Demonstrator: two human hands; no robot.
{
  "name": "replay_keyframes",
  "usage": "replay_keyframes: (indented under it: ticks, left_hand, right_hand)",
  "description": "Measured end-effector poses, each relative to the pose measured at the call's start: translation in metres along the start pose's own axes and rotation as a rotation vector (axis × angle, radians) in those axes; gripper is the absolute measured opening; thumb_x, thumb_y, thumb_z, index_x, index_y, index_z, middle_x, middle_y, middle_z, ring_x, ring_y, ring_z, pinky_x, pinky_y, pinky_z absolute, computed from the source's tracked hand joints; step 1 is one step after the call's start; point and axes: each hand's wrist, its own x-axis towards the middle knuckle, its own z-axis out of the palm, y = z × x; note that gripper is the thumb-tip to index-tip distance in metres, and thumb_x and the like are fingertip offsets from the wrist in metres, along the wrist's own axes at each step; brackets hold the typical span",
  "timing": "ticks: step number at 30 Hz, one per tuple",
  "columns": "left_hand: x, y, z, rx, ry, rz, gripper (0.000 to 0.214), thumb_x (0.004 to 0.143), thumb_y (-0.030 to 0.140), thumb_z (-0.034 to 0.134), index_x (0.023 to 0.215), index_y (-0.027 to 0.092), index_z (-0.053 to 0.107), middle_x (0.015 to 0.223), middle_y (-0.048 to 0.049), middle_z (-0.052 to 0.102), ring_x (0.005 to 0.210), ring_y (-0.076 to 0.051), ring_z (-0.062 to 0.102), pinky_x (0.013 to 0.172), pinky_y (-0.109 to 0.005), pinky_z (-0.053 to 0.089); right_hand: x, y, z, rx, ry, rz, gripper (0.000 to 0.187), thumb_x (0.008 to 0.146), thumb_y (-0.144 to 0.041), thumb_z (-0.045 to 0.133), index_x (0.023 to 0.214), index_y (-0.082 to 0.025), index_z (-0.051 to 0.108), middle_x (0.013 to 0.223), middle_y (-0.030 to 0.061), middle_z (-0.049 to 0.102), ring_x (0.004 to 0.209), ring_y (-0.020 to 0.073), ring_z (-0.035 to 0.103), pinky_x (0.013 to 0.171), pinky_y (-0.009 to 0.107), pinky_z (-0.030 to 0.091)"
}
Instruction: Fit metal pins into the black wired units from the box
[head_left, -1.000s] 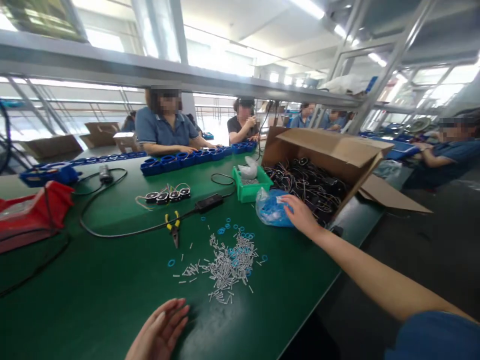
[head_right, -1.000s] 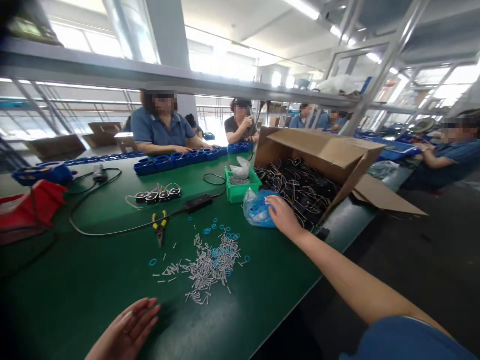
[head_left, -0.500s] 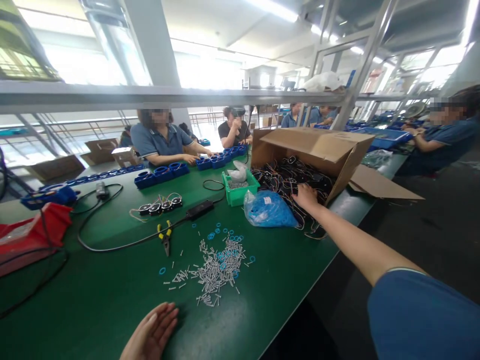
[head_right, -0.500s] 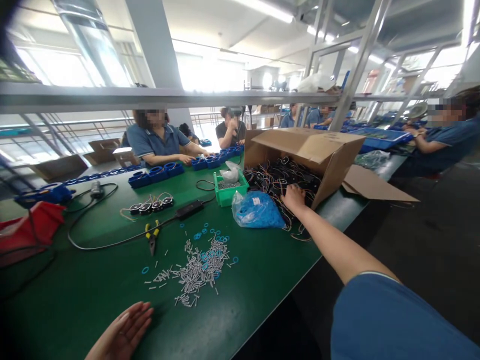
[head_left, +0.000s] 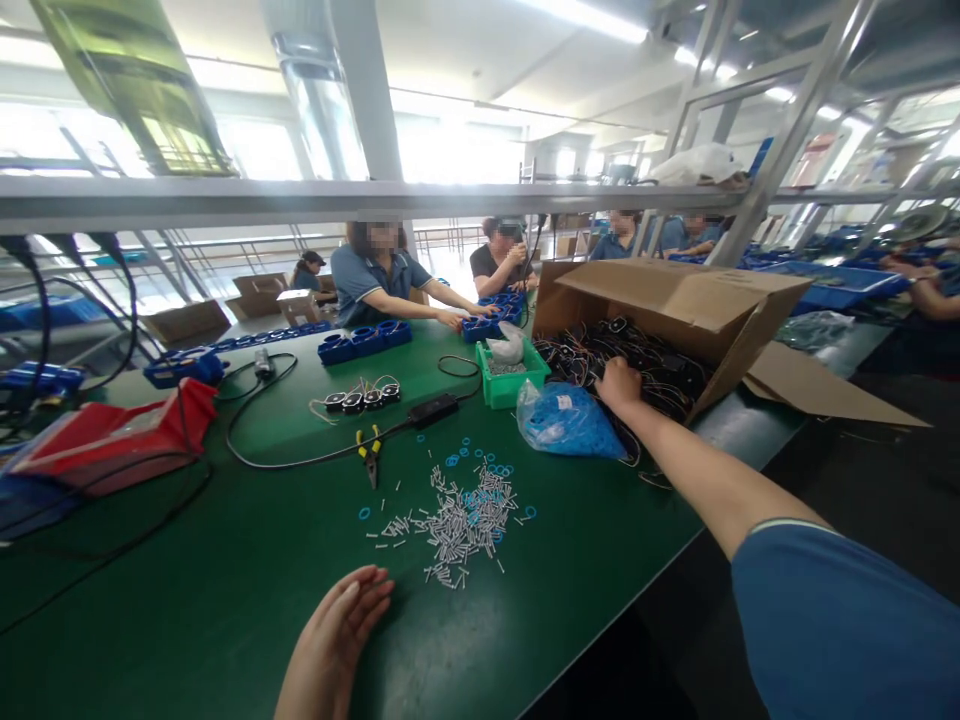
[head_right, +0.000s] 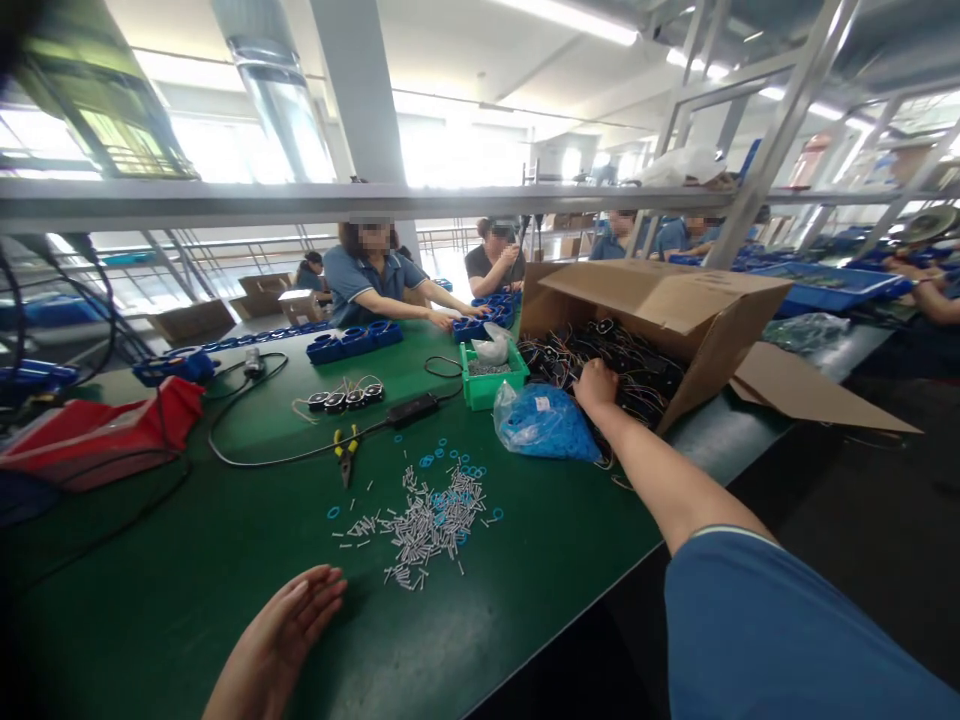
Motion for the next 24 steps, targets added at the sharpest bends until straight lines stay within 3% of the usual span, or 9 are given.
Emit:
replay_keyframes:
  ticks: [4, 6, 8, 14, 16, 18, 20, 22, 24]
  left_hand:
    - [-0.006, 0.001, 0.000, -0.017, -0.055, 0.011, 0.031, 0.066, 0.026, 0.068, 0.092, 0.011, 0.062, 0.094, -0.0094, 0.067, 0.087, -0.021, 0.064, 0.077, -0.029, 0.052]
    - [-0.009, 0.000, 0.003, -0.014, -0.074, 0.011, 0.030, 0.068, 0.026, 0.068, 0.093, 0.010, 0.062, 0.094, -0.0103, 0.066, 0.087, -0.021, 0.064, 0.078, -0.030, 0.052]
    - [-0.012, -0.003, 0.007, -0.012, -0.109, 0.009, 0.030, 0.070, 0.027, 0.067, 0.094, 0.010, 0.062, 0.095, -0.0118, 0.066, 0.085, -0.021, 0.064, 0.079, -0.031, 0.051]
    - [-0.016, -0.015, 0.016, -0.148, -0.368, -0.121, 0.043, 0.080, 0.044, 0.054, 0.102, 0.008, 0.060, 0.102, -0.0170, 0.063, 0.091, -0.023, 0.063, 0.084, -0.036, 0.049]
    - [-0.013, -0.019, 0.012, -0.210, -0.348, -0.097, 0.040, 0.080, 0.045, 0.054, 0.101, 0.010, 0.059, 0.100, -0.0137, 0.064, 0.088, -0.020, 0.063, 0.080, -0.033, 0.050]
    - [-0.008, -0.021, 0.004, -0.236, -0.248, -0.015, 0.033, 0.078, 0.039, 0.059, 0.098, 0.013, 0.058, 0.096, -0.0095, 0.064, 0.083, -0.017, 0.062, 0.073, -0.028, 0.051]
    - [-0.003, -0.021, -0.006, -0.213, -0.146, 0.049, 0.030, 0.075, 0.034, 0.063, 0.097, 0.014, 0.056, 0.095, -0.0085, 0.064, 0.082, -0.016, 0.062, 0.066, -0.025, 0.052]
    - [0.001, -0.018, -0.014, -0.165, -0.090, 0.091, 0.034, 0.072, 0.032, 0.066, 0.099, 0.015, 0.054, 0.099, -0.0098, 0.063, 0.087, -0.019, 0.062, 0.065, -0.027, 0.052]
    - [0.002, -0.015, -0.018, -0.128, -0.061, 0.132, 0.036, 0.070, 0.028, 0.069, 0.100, 0.016, 0.053, 0.101, -0.0100, 0.062, 0.090, -0.020, 0.062, 0.069, -0.028, 0.052]
  right_hand:
    - [-0.012, -0.014, -0.028, 0.120, 0.148, -0.068, 0.037, 0.089, -0.025, 0.039, 0.120, -0.006, 0.042, 0.124, 0.0208, 0.040, 0.115, 0.0270, 0.039, 0.095, 0.034, 0.033]
    - [-0.035, -0.034, -0.043, 0.306, 0.248, -0.193, 0.034, 0.088, -0.025, 0.042, 0.119, -0.010, 0.043, 0.123, 0.0177, 0.044, 0.117, 0.0260, 0.038, 0.098, 0.034, 0.032]
    - [-0.072, -0.065, -0.056, 0.533, 0.254, -0.355, 0.034, 0.088, -0.027, 0.045, 0.119, -0.015, 0.042, 0.121, 0.0143, 0.047, 0.113, 0.0247, 0.044, 0.097, 0.036, 0.036]
    - [-0.230, -0.177, -0.076, 0.906, -0.200, -1.040, 0.030, 0.088, -0.022, 0.045, 0.118, -0.023, 0.046, 0.123, 0.0067, 0.049, 0.117, 0.0201, 0.043, 0.103, 0.038, 0.035]
    - [-0.266, -0.202, -0.078, 0.949, -0.339, -1.210, 0.031, 0.088, -0.020, 0.044, 0.119, -0.023, 0.048, 0.123, 0.0067, 0.049, 0.117, 0.0192, 0.043, 0.102, 0.036, 0.036]
    - [-0.279, -0.218, -0.076, 1.032, -0.433, -1.316, 0.030, 0.086, -0.023, 0.050, 0.117, -0.022, 0.051, 0.125, 0.0068, 0.049, 0.118, 0.0188, 0.043, 0.102, 0.035, 0.037]
    - [-0.265, -0.227, -0.066, 1.113, -0.436, -1.250, 0.025, 0.087, -0.026, 0.052, 0.111, -0.021, 0.055, 0.123, 0.0062, 0.050, 0.117, 0.0176, 0.045, 0.101, 0.034, 0.037]
    - [-0.234, -0.234, -0.046, 1.096, -0.339, -1.015, 0.019, 0.088, -0.025, 0.048, 0.103, -0.020, 0.059, 0.119, 0.0060, 0.054, 0.113, 0.0167, 0.048, 0.100, 0.034, 0.037]
    - [-0.197, -0.241, -0.019, 0.930, -0.217, -0.784, 0.016, 0.084, -0.022, 0.054, 0.096, -0.018, 0.063, 0.113, 0.0084, 0.056, 0.110, 0.0192, 0.050, 0.098, 0.036, 0.037]
